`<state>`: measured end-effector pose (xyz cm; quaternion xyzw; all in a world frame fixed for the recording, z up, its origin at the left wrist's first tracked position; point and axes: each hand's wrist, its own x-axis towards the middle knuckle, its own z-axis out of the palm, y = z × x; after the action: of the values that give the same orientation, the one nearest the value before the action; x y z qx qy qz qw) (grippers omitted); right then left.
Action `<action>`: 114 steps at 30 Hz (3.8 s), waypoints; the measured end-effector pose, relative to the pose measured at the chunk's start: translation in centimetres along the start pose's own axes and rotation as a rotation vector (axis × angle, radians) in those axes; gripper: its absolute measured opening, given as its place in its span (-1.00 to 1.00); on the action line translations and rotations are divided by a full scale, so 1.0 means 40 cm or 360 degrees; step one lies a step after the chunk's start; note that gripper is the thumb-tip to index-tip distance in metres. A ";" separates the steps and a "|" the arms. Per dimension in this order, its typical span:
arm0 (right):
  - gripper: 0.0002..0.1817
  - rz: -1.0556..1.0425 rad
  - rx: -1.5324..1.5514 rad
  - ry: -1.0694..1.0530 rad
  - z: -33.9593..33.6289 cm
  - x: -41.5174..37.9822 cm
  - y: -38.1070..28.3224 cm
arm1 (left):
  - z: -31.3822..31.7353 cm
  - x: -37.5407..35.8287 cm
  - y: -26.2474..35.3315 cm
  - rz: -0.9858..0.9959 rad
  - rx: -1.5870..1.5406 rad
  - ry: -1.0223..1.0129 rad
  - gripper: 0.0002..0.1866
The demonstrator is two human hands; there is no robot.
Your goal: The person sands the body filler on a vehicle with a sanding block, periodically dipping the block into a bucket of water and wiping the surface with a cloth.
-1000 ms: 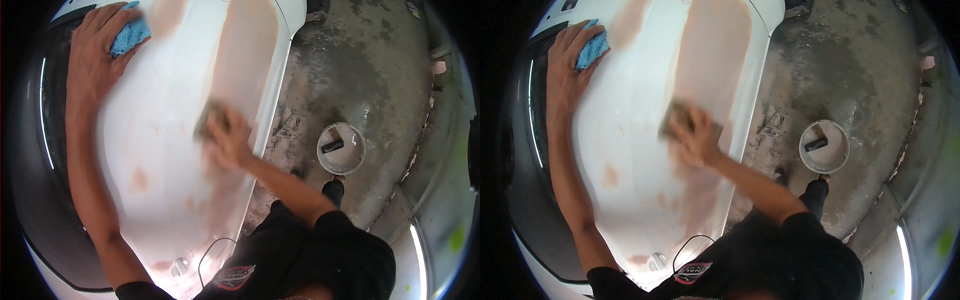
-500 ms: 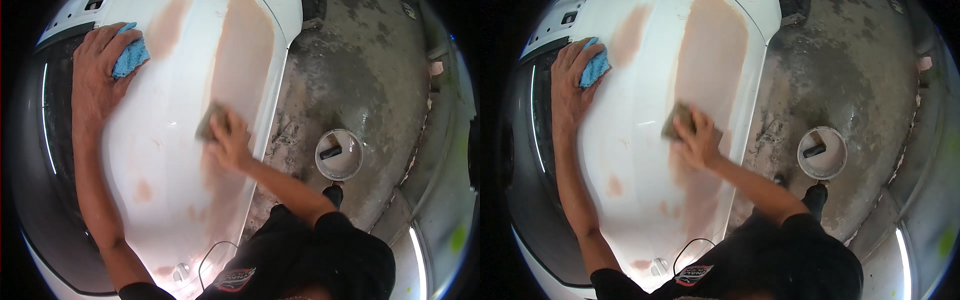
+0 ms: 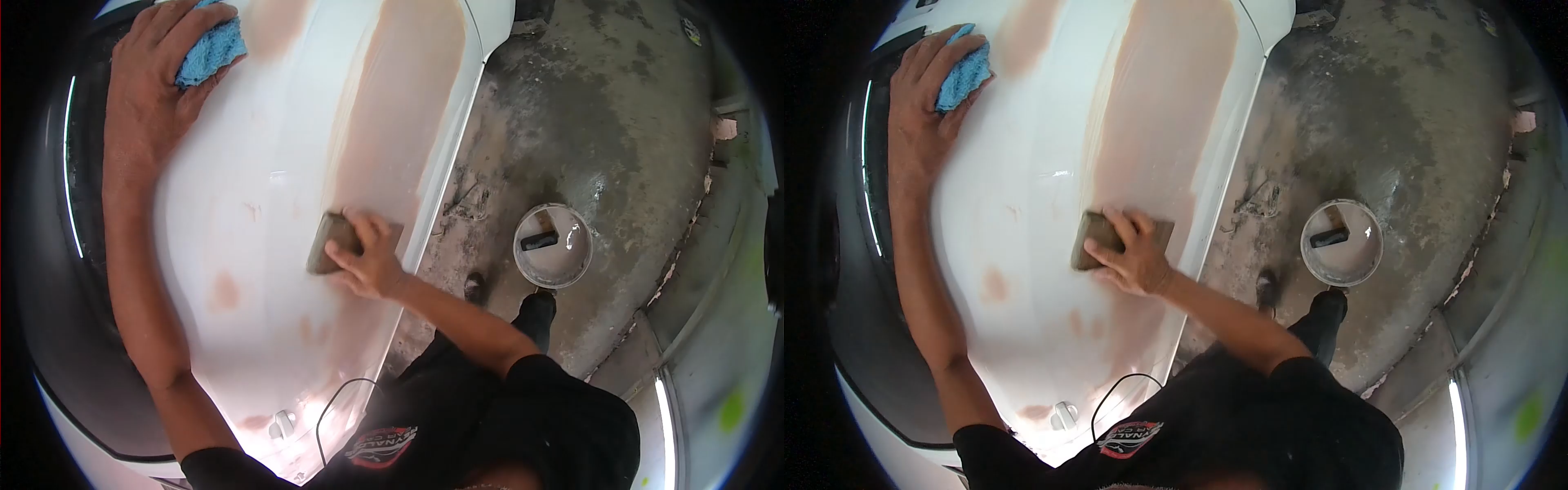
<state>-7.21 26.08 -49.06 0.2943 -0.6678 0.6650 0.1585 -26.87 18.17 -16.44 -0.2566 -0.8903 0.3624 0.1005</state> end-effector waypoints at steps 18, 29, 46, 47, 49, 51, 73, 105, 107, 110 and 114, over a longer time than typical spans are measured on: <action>-0.25 0.0493 -0.0075 -0.0096 0.014 0.000 -0.077 | -0.029 0.012 0.088 -0.0019 0.0068 0.0076 -0.65; -0.34 0.0682 0.0161 0.0509 -0.116 0.349 0.168 | -0.002 -0.003 0.057 0.0152 -0.0255 0.0329 -0.73; -0.36 0.0484 0.0001 0.0618 -0.152 0.479 0.268 | -0.052 0.017 0.050 0.0140 -0.0292 0.0307 -0.73; -0.36 0.0575 -0.0046 0.0613 -0.161 0.478 0.283 | -0.062 0.015 0.068 0.0131 -0.0251 0.0295 -0.71; -0.35 0.0568 0.0172 0.0538 -0.107 0.370 0.210 | -0.069 0.006 0.097 0.0106 -0.0200 0.0281 -0.68; -0.33 0.0685 -0.0022 0.0255 -0.034 0.156 0.020 | -0.064 0.009 0.086 0.0043 -0.0126 0.0238 -0.67; -0.37 0.0011 0.0009 -0.0024 0.085 -0.153 0.028 | 0.099 -0.016 -0.081 -0.0049 -0.0138 -0.0016 -0.57; -0.38 -0.0122 0.0019 -0.0010 0.036 -0.053 0.036 | 0.057 -0.007 -0.065 0.0008 0.0097 0.0034 -0.55; -0.35 0.0429 -0.0059 0.0125 -0.044 0.184 0.143 | 0.044 0.000 -0.061 -0.0014 0.0077 0.0019 -0.56; -0.32 0.0447 0.0047 0.0534 -0.121 0.431 0.344 | 0.043 0.004 -0.025 -0.0087 -0.0097 -0.0048 -0.60; -0.34 0.0612 0.0107 0.0584 -0.085 0.364 0.225 | 0.043 0.007 -0.027 0.0020 -0.0076 0.0032 -0.61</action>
<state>-24.56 26.25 -47.21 0.0416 -0.6490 0.7471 0.1379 -28.15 16.63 -16.93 -0.2680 -0.8961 0.3391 0.1010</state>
